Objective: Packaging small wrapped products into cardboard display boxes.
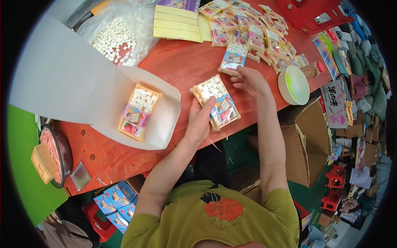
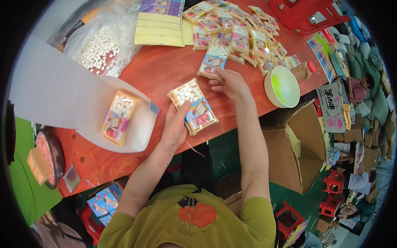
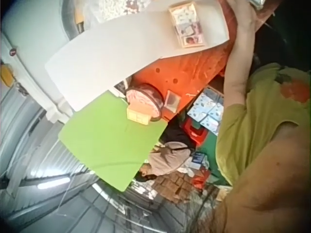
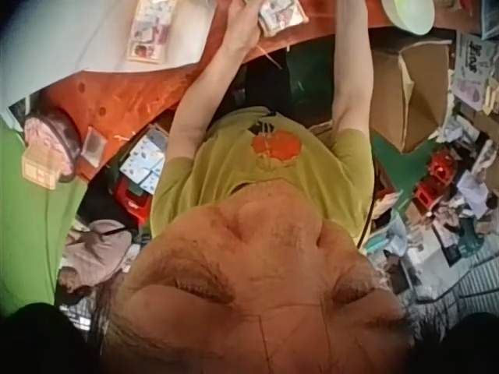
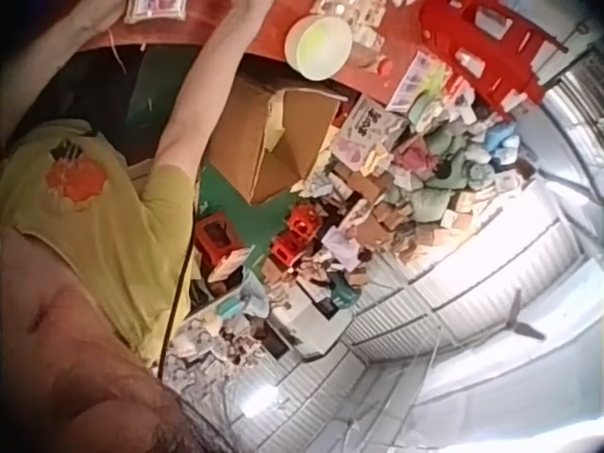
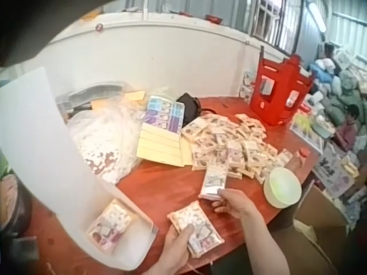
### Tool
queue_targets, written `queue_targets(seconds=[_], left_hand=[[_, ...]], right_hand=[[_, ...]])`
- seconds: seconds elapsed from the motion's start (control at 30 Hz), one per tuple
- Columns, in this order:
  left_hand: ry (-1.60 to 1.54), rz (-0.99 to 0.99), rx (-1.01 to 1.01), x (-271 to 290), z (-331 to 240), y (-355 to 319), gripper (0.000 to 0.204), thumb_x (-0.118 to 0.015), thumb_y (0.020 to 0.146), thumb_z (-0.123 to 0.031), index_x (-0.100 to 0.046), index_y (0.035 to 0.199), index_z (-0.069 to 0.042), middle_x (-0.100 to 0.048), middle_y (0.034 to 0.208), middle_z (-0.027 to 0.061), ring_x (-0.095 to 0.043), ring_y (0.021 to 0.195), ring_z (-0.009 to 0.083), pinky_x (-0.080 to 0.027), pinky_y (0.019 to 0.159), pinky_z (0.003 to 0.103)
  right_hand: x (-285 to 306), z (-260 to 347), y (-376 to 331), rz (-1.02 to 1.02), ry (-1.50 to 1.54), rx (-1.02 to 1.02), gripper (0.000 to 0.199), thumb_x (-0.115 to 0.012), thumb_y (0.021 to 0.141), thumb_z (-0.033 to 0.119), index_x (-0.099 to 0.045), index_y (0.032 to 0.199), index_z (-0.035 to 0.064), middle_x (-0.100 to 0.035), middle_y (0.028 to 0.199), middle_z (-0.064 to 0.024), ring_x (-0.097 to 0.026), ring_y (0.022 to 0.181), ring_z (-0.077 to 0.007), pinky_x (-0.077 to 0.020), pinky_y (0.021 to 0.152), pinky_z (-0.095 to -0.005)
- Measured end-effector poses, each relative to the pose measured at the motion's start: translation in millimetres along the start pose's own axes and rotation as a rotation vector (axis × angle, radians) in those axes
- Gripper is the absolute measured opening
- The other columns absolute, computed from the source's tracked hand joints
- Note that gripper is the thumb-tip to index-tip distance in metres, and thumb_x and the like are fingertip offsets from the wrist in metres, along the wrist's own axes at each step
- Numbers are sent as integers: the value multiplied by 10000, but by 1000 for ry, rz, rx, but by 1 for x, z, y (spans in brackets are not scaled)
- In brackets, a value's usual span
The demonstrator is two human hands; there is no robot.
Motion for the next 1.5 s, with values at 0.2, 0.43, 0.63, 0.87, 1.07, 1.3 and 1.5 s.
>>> queue_targets(seconds=[0.2, 0.43, 0.63, 0.87, 1.07, 1.3, 1.5], left_hand=[[39, 48, -38, -19, -4, -6, 342, -553, 1021, -81, -484, 1343, 13, -631, 1258, 112, -672, 1095, 188, -587, 912, 357], [-163, 161, 128, -36, 7, 4, 372, -548, 1036, -173, -484, 1362, -7, -648, 1233, 118, -694, 1058, 211, -594, 886, 366], [56, 77, -7, -32, 3, -7, 501, -704, 937, -101, -462, 1364, -1, -647, 1228, 144, -696, 1061, 239, -614, 882, 409], [50, -10, 42, -22, 4, 0, 547, -726, 914, -64, -436, 1375, -19, -621, 1257, 127, -675, 1113, 234, -599, 922, 401], [43, -35, 73, -20, 2, -5, 587, -736, 911, -69, -406, 1395, -33, -609, 1274, 122, -665, 1120, 215, -592, 929, 396], [50, -12, 56, -16, 0, 1, 587, -740, 912, -81, -406, 1393, -33, -608, 1270, 116, -664, 1119, 209, -590, 932, 395], [19, -1, 60, -18, 4, -5, 543, -721, 924, -67, -428, 1380, -28, -615, 1259, 118, -669, 1110, 210, -594, 925, 387]], right_hand=[[11, 12, -117, 172, -84, 247, 320, -591, 1035, 235, -623, 1263, 12, -665, 962, -5, -514, 675, -55, -386, 574, -193], [-14, -19, -140, 168, -272, 249, 451, -568, 1047, 225, -511, 1440, 10, -622, 921, 37, -470, 658, -25, -368, 572, -177], [-25, -16, -141, 178, -541, 306, 415, -566, 1053, 296, -576, 1388, 51, -599, 827, 53, -480, 625, -13, -388, 533, -193], [40, 93, -9, -673, -1054, 824, 536, -649, 944, 473, -652, 1246, 29, -662, 1158, -227, -636, 1085, -359, -515, 896, -436], [35, 113, 42, -974, -1377, 384, 737, -631, 880, 633, -594, 1308, 34, -545, 1342, -257, -521, 1264, -422, -451, 1016, -542], [38, 130, 55, -981, -1306, 312, 826, -648, 841, 678, -556, 1352, 36, -516, 1389, -251, -468, 1327, -411, -418, 1053, -550], [51, 130, 71, -995, -1362, 262, 862, -628, 849, 677, -523, 1362, -8, -541, 1377, -258, -474, 1323, -400, -398, 1066, -537]])
Point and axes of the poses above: each hand's wrist, its own y-axis towards the middle knuckle, its own x-axis out of the back of the hand, z = x × y, the point moved 7 cm from there along y, towards the middle knuckle
